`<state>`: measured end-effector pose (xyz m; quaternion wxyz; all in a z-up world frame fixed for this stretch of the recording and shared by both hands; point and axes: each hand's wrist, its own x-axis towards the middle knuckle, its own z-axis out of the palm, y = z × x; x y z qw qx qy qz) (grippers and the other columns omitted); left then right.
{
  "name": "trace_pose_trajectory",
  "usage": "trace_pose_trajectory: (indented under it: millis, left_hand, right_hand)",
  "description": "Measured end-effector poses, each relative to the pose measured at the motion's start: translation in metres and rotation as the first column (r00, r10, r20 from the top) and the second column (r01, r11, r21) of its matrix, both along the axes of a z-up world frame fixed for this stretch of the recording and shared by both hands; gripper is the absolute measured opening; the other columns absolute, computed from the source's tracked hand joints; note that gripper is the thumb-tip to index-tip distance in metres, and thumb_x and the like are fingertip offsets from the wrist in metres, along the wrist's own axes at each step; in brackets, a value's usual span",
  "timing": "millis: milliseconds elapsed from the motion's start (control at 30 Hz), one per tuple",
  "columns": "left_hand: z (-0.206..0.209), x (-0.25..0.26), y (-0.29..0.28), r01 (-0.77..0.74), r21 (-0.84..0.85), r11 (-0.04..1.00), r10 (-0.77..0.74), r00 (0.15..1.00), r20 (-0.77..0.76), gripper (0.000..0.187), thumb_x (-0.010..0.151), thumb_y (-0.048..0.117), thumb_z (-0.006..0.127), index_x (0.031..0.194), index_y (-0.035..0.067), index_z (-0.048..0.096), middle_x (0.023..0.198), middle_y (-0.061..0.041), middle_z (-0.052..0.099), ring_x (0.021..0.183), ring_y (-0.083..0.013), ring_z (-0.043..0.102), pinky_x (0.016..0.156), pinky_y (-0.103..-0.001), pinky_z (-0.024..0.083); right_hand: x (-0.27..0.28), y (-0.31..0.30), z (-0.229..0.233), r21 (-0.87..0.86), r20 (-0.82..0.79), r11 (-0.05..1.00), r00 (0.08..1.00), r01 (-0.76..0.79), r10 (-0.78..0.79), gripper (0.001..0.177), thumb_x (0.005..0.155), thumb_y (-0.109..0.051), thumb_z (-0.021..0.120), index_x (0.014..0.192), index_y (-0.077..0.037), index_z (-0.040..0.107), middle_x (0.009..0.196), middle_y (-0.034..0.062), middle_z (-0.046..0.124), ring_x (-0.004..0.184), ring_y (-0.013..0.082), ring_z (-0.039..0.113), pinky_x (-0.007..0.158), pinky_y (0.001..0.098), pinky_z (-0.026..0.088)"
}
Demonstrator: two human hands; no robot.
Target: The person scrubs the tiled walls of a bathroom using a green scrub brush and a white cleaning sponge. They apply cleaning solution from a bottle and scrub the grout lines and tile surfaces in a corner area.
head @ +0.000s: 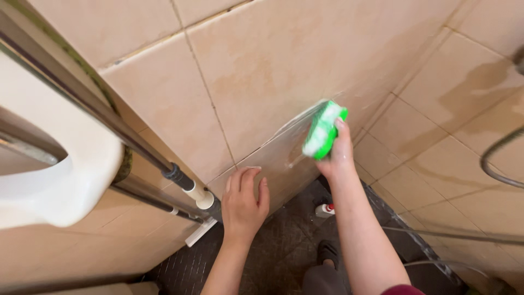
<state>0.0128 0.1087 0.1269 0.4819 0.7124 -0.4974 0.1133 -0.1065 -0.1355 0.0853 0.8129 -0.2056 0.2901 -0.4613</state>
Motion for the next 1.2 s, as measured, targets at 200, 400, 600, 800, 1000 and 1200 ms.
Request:
trace_pose_trajectory:
  millis: [200,400,600,800,1000,1200]
  left_hand:
    - [0.011,-0.005,-0.012,0.065,-0.007,0.998,-0.065,0.998,0.013,0.024,0.09,0.011,0.069,0.113,0.006,0.064,0.112,-0.014,0.065,0.103,-0.0346,0.065,0.083,-0.044,0.053]
    - [0.012,-0.014,-0.023,0.103,-0.007,0.995,-0.102,0.995,0.008,0.027,0.09,0.011,0.069,0.116,0.005,0.063,0.113,-0.015,0.065,0.107,-0.0363,0.063,0.087,-0.046,0.052]
    - [0.007,-0.01,-0.014,0.06,0.006,0.998,-0.06,0.998,0.019,0.026,0.091,0.011,0.068,0.116,0.005,0.063,0.114,-0.016,0.065,0.107,-0.0379,0.062,0.089,-0.047,0.051]
    - [-0.005,0.03,0.013,-0.32,0.009,0.947,0.315,0.937,0.153,0.059,0.097,0.024,0.073,0.137,-0.003,0.041,0.136,-0.022,0.043,0.127,-0.0377,0.046,0.108,-0.053,0.04]
    - [-0.012,0.028,0.009,-0.425,0.058,0.903,0.429,0.898,-0.101,0.1,0.099,0.032,0.072,0.156,-0.009,0.001,0.151,-0.033,0.013,0.138,-0.0472,0.031,0.119,-0.057,0.031]
    - [-0.027,0.015,-0.023,-0.372,-0.039,0.927,0.366,0.924,-0.111,0.111,0.103,0.03,0.068,0.152,-0.017,-0.021,0.161,-0.044,-0.005,0.154,-0.0574,0.008,0.128,-0.063,0.012]
  right_hand:
    - [-0.029,0.034,0.019,-0.139,0.495,0.939,0.799,-0.316,0.342,0.061,0.098,-0.045,0.055,0.141,-0.003,0.053,0.111,0.0154,0.064,0.088,0.0238,0.062,0.068,0.0372,0.052]
    - [-0.035,0.048,0.027,-0.214,0.285,0.89,0.845,-0.404,0.452,0.066,0.096,-0.055,0.054,0.137,-0.003,0.056,0.107,0.0166,0.064,0.079,0.0262,0.063,0.064,0.0426,0.054]
    - [-0.018,0.023,0.012,0.032,-0.197,0.987,0.967,-0.155,0.158,0.061,0.091,-0.048,0.056,0.139,-0.012,0.054,0.12,0.0125,0.063,0.098,0.0294,0.064,0.073,0.0473,0.06]
    - [0.023,-0.017,0.043,-0.071,-0.356,0.972,0.904,0.225,-0.236,0.075,0.088,-0.034,0.054,0.153,-0.029,0.018,0.147,0.0164,0.044,0.117,0.0346,0.057,0.091,0.0654,0.051]
    - [0.09,0.084,-0.033,-0.767,-0.513,0.641,0.6,0.001,-0.614,0.097,0.09,-0.009,0.07,0.163,-0.013,0.006,0.165,0.0277,0.023,0.15,0.0475,0.028,0.121,0.0564,0.023]
    - [0.075,-0.016,-0.015,-0.538,-0.59,0.783,0.524,0.313,-0.615,0.092,0.093,-0.02,0.068,0.163,-0.011,0.009,0.16,0.0248,0.039,0.142,0.0357,0.048,0.118,0.0438,0.04]
